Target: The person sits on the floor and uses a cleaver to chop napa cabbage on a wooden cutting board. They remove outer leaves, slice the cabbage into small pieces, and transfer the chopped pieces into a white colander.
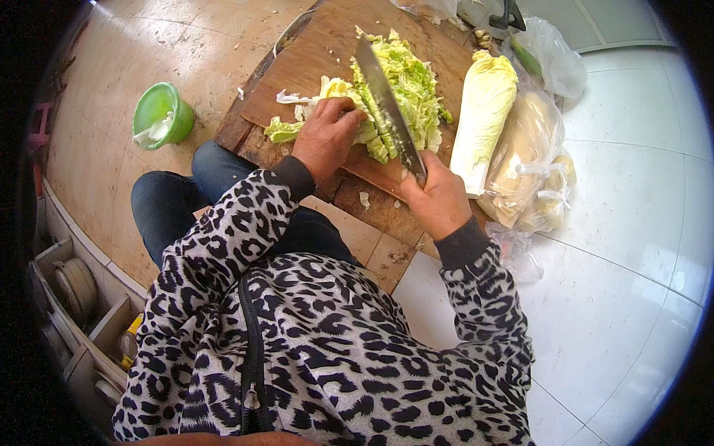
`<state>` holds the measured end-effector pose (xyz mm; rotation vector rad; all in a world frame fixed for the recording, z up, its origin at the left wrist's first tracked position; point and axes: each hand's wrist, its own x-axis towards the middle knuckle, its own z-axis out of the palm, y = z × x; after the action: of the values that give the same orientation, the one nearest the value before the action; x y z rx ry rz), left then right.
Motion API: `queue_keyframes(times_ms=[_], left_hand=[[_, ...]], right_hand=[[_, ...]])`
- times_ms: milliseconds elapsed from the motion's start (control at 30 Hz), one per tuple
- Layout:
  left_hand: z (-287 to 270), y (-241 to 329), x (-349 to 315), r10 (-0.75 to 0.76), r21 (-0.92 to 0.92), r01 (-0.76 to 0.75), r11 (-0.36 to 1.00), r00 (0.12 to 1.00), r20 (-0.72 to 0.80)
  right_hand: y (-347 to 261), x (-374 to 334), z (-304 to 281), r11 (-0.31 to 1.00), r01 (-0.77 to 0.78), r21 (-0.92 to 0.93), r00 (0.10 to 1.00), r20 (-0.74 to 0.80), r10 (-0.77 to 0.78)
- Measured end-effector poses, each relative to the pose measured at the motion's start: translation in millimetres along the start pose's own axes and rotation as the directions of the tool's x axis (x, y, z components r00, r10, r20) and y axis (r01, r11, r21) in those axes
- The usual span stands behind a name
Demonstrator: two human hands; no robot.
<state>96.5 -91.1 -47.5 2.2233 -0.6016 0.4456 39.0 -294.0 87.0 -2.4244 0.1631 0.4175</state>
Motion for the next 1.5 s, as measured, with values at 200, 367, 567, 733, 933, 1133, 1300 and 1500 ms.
queue_keyframes(times_ms=[200,367,567,733,933,1133,1300,1500], left_hand=[[0.5,-2.0,3.1,0.006,0.008,-0.006,1.0,1.0,0.011],[4.6,-6.1,3.1,0.013,0.038,-0.013,0.999,1.0,0.012],[-0.4,-4.2,0.1,0.087,0.181,-0.086,0.98,0.996,0.003],[-17.8,1.8,-4.2,0.04,0.3,-0.05,0.953,0.998,0.039],[-32.0,-18.4,-0.4,-0.142,0.288,0.13,0.949,0.99,0.019],[-21.3,-24.5,-2.3,-0.115,0.315,0.117,0.942,0.993,-0.024],[-9.5,-16.4,-5.7,-0.138,0.296,0.151,0.943,0.988,-0.065],[-6.5,-18.4,-11.3,-0.201,0.164,0.208,0.964,0.978,-0.059]], right_hand=[[-1.7,-6.2,-1.5,0.999,0.009,-0.045,0.991,0.132,-0.003],[4.8,14.1,2.3,0.991,0.079,-0.104,0.987,0.147,-0.063],[19.4,53.3,32.1,0.999,0.053,-0.012,0.986,0.161,-0.051],[23.3,51.1,30.3,0.961,-0.123,0.249,0.973,0.221,0.067],[25.1,41.6,30.9,0.926,-0.158,0.343,0.975,0.204,0.091],[20.3,26.8,30.0,0.98,0.017,0.199,1.0,-0.007,-0.016],[0.9,-4.4,12.9,0.993,0.111,0.037,0.993,-0.038,-0.11],[-5.9,-2.0,23.4,0.991,0.078,-0.11,0.995,0.064,-0.071]])
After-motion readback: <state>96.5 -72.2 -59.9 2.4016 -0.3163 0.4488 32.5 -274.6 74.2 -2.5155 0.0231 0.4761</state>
